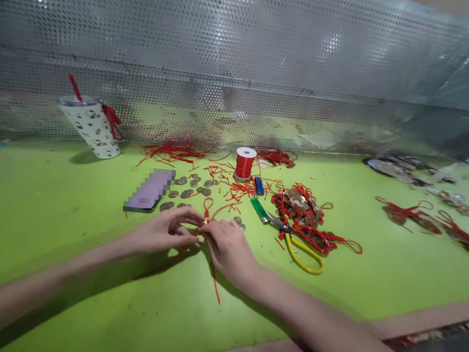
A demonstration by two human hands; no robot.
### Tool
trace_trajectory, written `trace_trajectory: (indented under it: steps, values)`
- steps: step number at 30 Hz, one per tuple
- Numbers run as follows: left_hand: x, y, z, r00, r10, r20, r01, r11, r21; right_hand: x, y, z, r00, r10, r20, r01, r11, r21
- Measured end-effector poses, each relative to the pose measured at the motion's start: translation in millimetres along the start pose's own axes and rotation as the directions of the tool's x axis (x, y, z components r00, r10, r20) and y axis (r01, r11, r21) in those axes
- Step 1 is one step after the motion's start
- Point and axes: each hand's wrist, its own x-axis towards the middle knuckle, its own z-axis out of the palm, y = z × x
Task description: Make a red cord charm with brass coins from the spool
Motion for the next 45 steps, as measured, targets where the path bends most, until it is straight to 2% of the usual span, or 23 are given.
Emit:
trace_trajectory:
  steps: [5,10,13,18,26,34,40,45]
  values:
    - [1,3,-11.0,0.999,0.028,-0.025,-0.024,0.989,0.147,1,1,0,1.000,0.009,-0.025,-0.008,0.999,0.031]
    - [4,0,-20.0,0.985,0.174,-0.018,-0.156,0.923,0.351,2,0,-1,0.999,0.007,-0.039,-0.006,0.999,0.041]
    - [6,-5,-19.8,0.979,0.203,0.003,-0.186,0.889,0.418,2,1,0,0.999,0.015,-0.032,-0.013,0.999,0.039]
    - [6,-10,-12.1,0.976,0.215,-0.042,-0.180,0.897,0.404,2,2,0,0.999,-0.002,-0.043,0.004,0.999,0.047]
    - [8,-13,-4.9,0.975,0.217,-0.055,-0.183,0.913,0.366,3,0,-1,1.000,0.005,-0.028,-0.002,0.996,0.087]
    - [8,-13,2.2,0.988,0.128,-0.087,-0.103,0.964,0.246,3,-5,-3,0.994,0.106,0.030,-0.109,0.988,0.112]
    - [8,-18,3.8,0.983,0.167,-0.079,-0.140,0.952,0.270,6,-7,-5,0.979,0.192,0.066,-0.198,0.973,0.116]
    - [8,-17,6.2,0.977,0.145,-0.155,-0.089,0.943,0.322,5,-9,-4,0.981,0.182,0.068,-0.190,0.973,0.134]
